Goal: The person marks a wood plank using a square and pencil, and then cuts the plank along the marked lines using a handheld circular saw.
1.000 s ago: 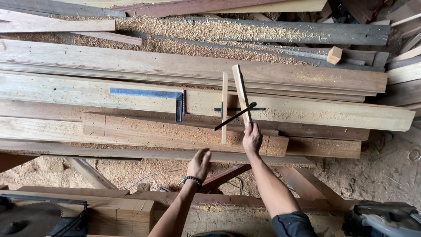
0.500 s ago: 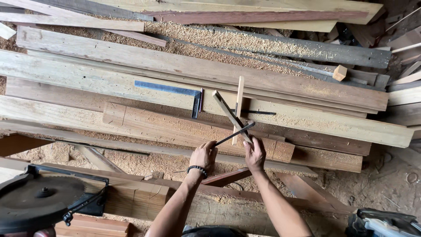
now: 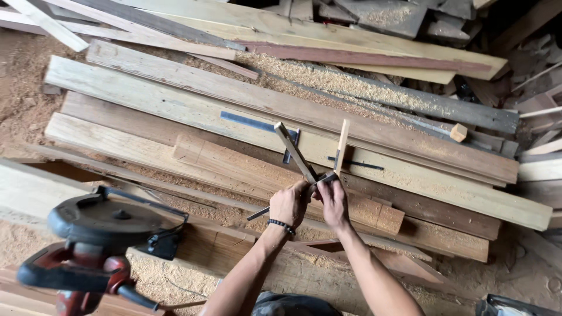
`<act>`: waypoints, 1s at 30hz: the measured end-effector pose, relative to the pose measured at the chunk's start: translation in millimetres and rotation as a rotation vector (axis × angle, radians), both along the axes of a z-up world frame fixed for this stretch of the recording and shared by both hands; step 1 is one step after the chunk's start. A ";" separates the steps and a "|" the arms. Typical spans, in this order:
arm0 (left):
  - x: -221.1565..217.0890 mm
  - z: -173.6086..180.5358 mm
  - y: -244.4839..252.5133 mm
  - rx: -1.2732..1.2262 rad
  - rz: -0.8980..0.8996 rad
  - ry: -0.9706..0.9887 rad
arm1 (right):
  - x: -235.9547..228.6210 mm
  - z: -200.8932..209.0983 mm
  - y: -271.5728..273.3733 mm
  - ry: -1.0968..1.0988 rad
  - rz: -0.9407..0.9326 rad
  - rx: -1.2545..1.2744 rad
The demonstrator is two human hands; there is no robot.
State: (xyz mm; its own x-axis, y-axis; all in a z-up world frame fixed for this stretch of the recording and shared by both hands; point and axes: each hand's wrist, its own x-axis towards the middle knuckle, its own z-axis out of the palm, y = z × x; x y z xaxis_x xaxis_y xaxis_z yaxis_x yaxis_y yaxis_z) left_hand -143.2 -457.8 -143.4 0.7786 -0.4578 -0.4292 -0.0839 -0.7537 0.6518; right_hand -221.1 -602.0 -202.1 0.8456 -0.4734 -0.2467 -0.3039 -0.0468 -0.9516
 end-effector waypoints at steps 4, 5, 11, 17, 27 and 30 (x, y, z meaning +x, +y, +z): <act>31.9 58.2 60.0 0.136 -0.068 -0.088 | 49.5 46.7 32.7 -0.072 0.010 0.151; 38.5 81.6 79.1 0.182 -0.092 -0.090 | 59.7 47.4 40.8 -0.083 -0.019 0.223; 76.8 141.9 236.5 0.308 0.156 -0.297 | 144.8 74.9 105.8 -0.047 -0.052 0.306; 100.1 141.9 449.9 0.129 0.763 -0.518 | 205.9 48.4 205.5 0.034 0.044 0.296; 87.6 -22.4 517.7 0.180 0.267 -0.217 | 295.1 4.2 289.4 0.227 0.249 -0.201; 83.0 -44.5 514.0 0.154 0.378 -0.201 | 304.3 1.8 299.0 0.169 0.260 -0.220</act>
State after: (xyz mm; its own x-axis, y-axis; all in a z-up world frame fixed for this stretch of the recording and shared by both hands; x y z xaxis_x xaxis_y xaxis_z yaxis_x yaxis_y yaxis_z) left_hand -60.3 56.1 -187.8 0.9535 -0.0680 -0.2935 0.1026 -0.8427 0.5285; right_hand 83.2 -303.0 -200.3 0.9005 -0.3057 -0.3094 -0.4069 -0.3409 -0.8475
